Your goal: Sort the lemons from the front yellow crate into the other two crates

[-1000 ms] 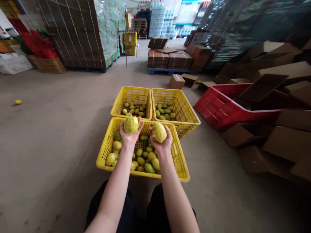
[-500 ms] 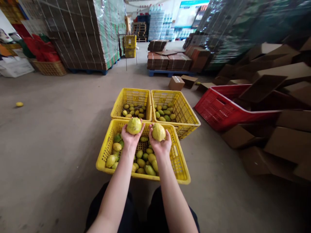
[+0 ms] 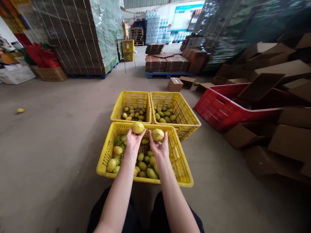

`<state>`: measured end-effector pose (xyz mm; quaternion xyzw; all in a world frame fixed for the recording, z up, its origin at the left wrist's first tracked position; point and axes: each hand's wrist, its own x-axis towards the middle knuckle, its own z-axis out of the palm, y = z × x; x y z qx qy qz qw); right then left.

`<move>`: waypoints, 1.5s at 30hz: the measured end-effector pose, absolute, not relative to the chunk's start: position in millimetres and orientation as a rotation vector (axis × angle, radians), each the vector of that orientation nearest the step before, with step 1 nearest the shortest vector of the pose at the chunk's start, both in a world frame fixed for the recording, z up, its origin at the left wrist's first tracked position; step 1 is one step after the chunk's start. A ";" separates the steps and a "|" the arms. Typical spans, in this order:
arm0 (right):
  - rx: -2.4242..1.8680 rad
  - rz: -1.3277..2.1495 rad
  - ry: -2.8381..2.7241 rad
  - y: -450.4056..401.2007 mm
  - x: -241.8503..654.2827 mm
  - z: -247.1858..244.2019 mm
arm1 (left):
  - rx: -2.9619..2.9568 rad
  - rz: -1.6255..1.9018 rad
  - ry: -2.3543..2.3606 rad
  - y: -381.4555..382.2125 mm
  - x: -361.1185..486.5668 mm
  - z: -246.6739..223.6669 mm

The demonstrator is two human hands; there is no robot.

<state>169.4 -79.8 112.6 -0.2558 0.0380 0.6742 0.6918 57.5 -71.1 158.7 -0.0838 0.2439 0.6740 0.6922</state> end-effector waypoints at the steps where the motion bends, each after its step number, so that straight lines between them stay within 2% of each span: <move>1: -0.614 1.515 0.114 -79.2 168.7 112.8 | -0.188 1.499 0.554 -71.0 58.0 158.9; 11: -0.659 1.585 0.276 -85.6 162.3 143.3 | -0.243 1.460 0.599 -68.3 61.3 158.4; 19: -0.362 1.667 0.020 -93.2 166.3 146.1 | 0.051 1.385 0.305 -78.0 53.1 151.9; 23: -0.227 1.674 -0.088 -96.9 170.6 149.5 | 0.174 1.338 0.323 -82.1 47.2 147.1; 32: -0.247 1.748 -0.158 -96.0 168.8 139.3 | 0.336 1.261 0.327 -85.7 43.6 148.9; 37: -0.255 1.700 -0.119 -94.7 167.1 145.1 | 0.206 1.270 0.401 -90.2 49.1 160.3; 41: -0.419 1.742 -0.013 -84.7 163.3 139.5 | -0.012 1.365 0.416 -83.2 50.4 163.4; 45: -0.953 1.755 0.256 -79.5 145.2 105.4 | -0.442 1.407 0.770 -70.4 46.3 150.2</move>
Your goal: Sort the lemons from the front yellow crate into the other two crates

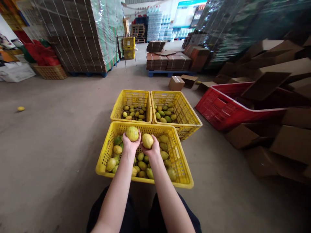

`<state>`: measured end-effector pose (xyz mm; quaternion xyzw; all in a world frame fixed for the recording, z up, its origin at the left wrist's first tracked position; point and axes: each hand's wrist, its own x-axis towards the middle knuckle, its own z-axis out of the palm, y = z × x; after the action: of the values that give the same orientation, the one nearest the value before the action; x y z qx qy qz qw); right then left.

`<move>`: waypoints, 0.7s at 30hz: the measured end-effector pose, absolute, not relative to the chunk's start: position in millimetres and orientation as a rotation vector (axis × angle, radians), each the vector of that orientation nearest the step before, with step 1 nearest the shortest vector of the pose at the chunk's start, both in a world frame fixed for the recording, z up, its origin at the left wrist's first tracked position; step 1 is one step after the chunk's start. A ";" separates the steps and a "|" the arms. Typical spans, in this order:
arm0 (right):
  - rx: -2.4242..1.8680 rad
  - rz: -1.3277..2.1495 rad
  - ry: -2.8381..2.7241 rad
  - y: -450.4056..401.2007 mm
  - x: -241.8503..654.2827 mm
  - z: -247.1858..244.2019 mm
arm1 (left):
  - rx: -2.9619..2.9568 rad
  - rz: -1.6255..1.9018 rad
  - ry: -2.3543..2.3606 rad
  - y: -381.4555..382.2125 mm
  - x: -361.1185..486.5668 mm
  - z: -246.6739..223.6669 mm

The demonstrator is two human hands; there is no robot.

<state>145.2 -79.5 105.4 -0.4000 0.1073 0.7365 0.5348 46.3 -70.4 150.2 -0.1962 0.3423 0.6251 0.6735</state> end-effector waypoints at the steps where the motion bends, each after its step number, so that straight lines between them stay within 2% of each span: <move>1: -1.072 1.752 0.286 -81.3 138.9 95.5 | -0.508 1.402 0.848 -68.3 44.6 146.4; 4: -1.189 1.781 0.271 -87.9 121.8 74.4 | -0.561 1.428 0.890 -65.2 38.5 140.6; 7: -1.209 1.743 0.219 -77.9 113.8 75.6 | -0.540 1.450 0.828 -63.2 30.7 143.4; 15: -1.021 1.574 0.032 12.0 130.9 153.7 | -0.562 1.452 0.820 -56.8 15.5 141.0; 18: -0.882 1.638 -0.206 -2.6 143.2 157.1 | -0.565 1.451 0.808 -56.4 17.5 139.5; 21: -0.844 1.693 -0.284 -38.1 157.3 138.8 | -0.545 1.440 0.821 -54.8 22.7 135.0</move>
<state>157.3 -38.1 138.8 -0.3604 -0.1213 0.7233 0.5764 22.7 -54.8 135.0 -0.2390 0.3602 0.6320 0.6431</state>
